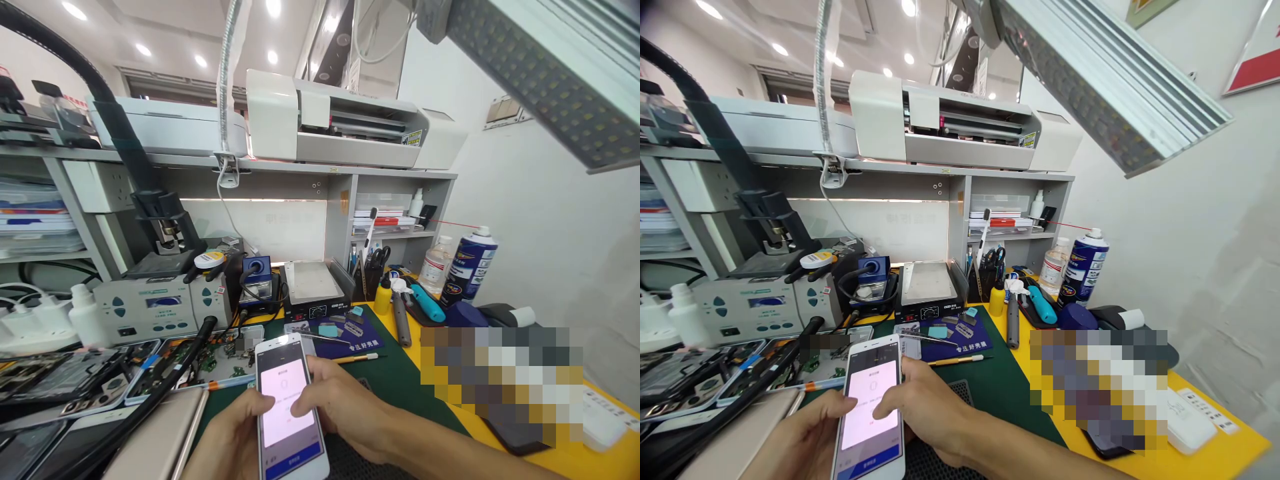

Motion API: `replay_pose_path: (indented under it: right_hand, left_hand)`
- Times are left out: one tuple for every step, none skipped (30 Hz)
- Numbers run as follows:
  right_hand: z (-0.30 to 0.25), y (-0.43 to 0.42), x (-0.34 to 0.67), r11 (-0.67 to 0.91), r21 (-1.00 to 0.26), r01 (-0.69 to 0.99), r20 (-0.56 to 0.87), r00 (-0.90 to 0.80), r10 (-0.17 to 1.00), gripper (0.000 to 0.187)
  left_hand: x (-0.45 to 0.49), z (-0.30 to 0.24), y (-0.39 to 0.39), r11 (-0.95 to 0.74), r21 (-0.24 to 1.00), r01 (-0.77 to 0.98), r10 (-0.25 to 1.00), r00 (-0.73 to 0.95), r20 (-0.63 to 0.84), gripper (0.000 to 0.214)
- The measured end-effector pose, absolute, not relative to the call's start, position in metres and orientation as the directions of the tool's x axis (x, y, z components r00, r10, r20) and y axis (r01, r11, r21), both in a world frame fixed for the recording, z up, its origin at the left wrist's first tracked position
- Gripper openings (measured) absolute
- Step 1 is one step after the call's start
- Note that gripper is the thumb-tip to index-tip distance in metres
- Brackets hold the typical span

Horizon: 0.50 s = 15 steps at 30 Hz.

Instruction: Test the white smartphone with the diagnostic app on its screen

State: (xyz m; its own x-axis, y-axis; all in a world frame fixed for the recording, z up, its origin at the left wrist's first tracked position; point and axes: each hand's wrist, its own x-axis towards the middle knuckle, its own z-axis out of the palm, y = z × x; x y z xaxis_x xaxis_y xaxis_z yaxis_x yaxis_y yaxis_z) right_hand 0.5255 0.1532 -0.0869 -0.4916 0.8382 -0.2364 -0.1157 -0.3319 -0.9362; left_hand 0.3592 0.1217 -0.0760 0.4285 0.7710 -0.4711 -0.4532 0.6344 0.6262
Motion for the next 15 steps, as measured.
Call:
replay_pose_path:
  right_hand:
    - [-0.0867, 0.1532, 0.5257, -0.331, -0.936, -0.117, -0.234, -0.494, 0.838, 0.049]
    - [-0.0862, 0.1532, 0.5259, -0.331, -0.936, -0.118, -0.232, -0.497, 0.836, 0.050]
    - [-0.0855, 0.1530, 0.5260, -0.328, -0.937, -0.120, -0.228, -0.501, 0.835, 0.051]
    - [-0.0847, 0.1528, 0.5261, -0.322, -0.938, -0.126, -0.218, -0.506, 0.834, 0.053]
    - [-0.0838, 0.1524, 0.5261, -0.314, -0.940, -0.133, -0.206, -0.513, 0.833, 0.054]
    - [-0.0830, 0.1520, 0.5262, -0.304, -0.942, -0.140, -0.191, -0.521, 0.832, 0.055]
    - [-0.0822, 0.1516, 0.5262, -0.295, -0.944, -0.148, -0.176, -0.529, 0.830, 0.056]
    - [-0.0817, 0.1514, 0.5263, -0.288, -0.945, -0.152, -0.166, -0.535, 0.828, 0.056]
    - [-0.0813, 0.1512, 0.5264, -0.289, -0.945, -0.153, -0.166, -0.538, 0.826, 0.056]
    - [-0.0813, 0.1512, 0.5265, -0.298, -0.943, -0.148, -0.176, -0.539, 0.824, 0.056]
    - [-0.0815, 0.1514, 0.5267, -0.311, -0.939, -0.144, -0.190, -0.536, 0.823, 0.055]
    - [-0.0820, 0.1516, 0.5268, -0.322, -0.936, -0.144, -0.201, -0.531, 0.823, 0.055]
    - [-0.0826, 0.1519, 0.5269, -0.330, -0.933, -0.144, -0.210, -0.526, 0.824, 0.055]
    - [-0.0832, 0.1522, 0.5270, -0.335, -0.931, -0.146, -0.216, -0.519, 0.827, 0.054]
    - [-0.0838, 0.1525, 0.5270, -0.339, -0.929, -0.148, -0.221, -0.512, 0.830, 0.052]
  left_hand:
    - [0.3596, -0.0753, 0.1219, 0.632, 0.639, -0.439, 0.773, 0.423, -0.473, 0.052]
    - [0.3600, -0.0749, 0.1221, 0.627, 0.654, -0.424, 0.776, 0.415, -0.475, 0.051]
    - [0.3604, -0.0747, 0.1223, 0.622, 0.667, -0.410, 0.780, 0.404, -0.478, 0.050]
    - [0.3607, -0.0747, 0.1226, 0.618, 0.678, -0.397, 0.782, 0.393, -0.483, 0.049]
    - [0.3608, -0.0749, 0.1229, 0.618, 0.684, -0.387, 0.782, 0.384, -0.490, 0.049]
    - [0.3608, -0.0752, 0.1233, 0.621, 0.685, -0.379, 0.780, 0.379, -0.498, 0.049]
    - [0.3606, -0.0755, 0.1237, 0.626, 0.683, -0.377, 0.777, 0.380, -0.502, 0.049]
    - [0.3602, -0.0759, 0.1241, 0.631, 0.677, -0.379, 0.773, 0.388, -0.502, 0.049]
    - [0.3597, -0.0763, 0.1244, 0.634, 0.671, -0.386, 0.770, 0.402, -0.496, 0.049]
    - [0.3592, -0.0767, 0.1246, 0.635, 0.664, -0.395, 0.768, 0.417, -0.486, 0.049]
    - [0.3587, -0.0773, 0.1246, 0.636, 0.657, -0.406, 0.767, 0.429, -0.477, 0.048]
    - [0.3584, -0.0780, 0.1246, 0.637, 0.650, -0.415, 0.766, 0.438, -0.471, 0.047]
    - [0.3581, -0.0790, 0.1244, 0.638, 0.644, -0.421, 0.765, 0.440, -0.471, 0.046]
    - [0.3581, -0.0803, 0.1242, 0.639, 0.641, -0.426, 0.765, 0.436, -0.474, 0.046]
    - [0.3581, -0.0821, 0.1239, 0.636, 0.643, -0.427, 0.769, 0.427, -0.476, 0.047]
